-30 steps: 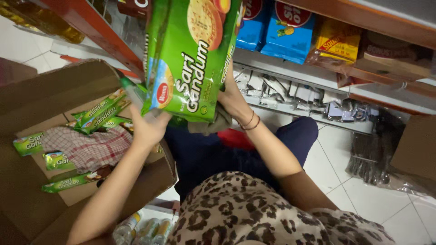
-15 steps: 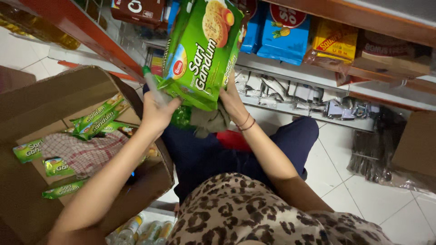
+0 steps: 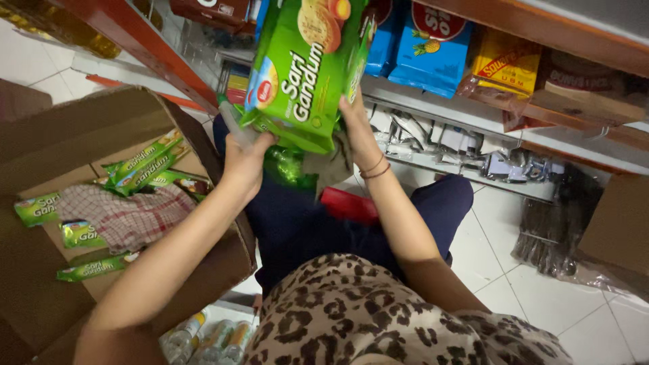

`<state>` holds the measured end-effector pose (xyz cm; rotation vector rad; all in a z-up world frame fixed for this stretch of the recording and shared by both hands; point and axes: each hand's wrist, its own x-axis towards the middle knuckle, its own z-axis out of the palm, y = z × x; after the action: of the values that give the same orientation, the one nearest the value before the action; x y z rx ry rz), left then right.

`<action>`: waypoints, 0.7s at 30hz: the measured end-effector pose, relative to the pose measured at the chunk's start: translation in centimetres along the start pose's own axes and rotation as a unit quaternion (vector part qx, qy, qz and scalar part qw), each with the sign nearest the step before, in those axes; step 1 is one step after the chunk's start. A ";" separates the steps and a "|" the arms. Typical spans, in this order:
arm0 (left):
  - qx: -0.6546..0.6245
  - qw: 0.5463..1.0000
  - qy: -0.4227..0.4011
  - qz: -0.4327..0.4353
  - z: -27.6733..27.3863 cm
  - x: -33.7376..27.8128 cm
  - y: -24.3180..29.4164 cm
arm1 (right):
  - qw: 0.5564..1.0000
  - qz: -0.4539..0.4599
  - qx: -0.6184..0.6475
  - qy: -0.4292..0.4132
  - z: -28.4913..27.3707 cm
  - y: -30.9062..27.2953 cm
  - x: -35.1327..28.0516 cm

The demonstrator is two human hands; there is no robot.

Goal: The person takes snack packages from a cardboard box, scans them with a handheld scanner, and organizes them onto store shelves. They then sit on a crate to clean the bottom shelf surface using a spray bottle and a cloth.

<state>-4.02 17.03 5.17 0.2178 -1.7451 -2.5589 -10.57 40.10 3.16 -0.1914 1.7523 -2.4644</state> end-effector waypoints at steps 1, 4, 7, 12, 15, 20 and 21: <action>-0.001 1.000 0.002 -0.001 0.1 -0.2 -0.4 | 1.000 0.002 0.000 -0.001 0.0 -0.4 0.0; -0.072 0.997 0.021 -0.010 0.5 -0.2 -1.2 | 0.992 0.035 0.119 -0.019 -0.6 -1.2 1.2; -0.125 0.992 0.028 -0.022 0.5 -0.3 -1.5 | 0.974 0.109 0.200 0.011 -2.4 -0.9 2.4; -0.146 0.988 0.048 -0.015 1.0 0.0 -1.3 | 0.967 0.104 0.234 -0.001 -4.3 0.7 3.1; -0.151 0.988 0.039 -0.014 1.2 -0.1 -0.7 | 0.981 0.084 0.171 0.031 -3.4 0.5 2.7; -0.160 0.985 0.055 -0.029 1.5 -0.1 -0.1 | 0.980 0.028 0.100 0.169 -3.0 0.6 2.6; -0.167 0.984 0.050 -0.030 1.5 -0.1 -0.2 | 0.981 0.000 0.040 0.190 -3.2 0.9 2.6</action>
<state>-4.11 18.51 5.56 0.3805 -1.2687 -2.7748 -13.61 42.37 1.38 0.3073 1.7699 -2.7033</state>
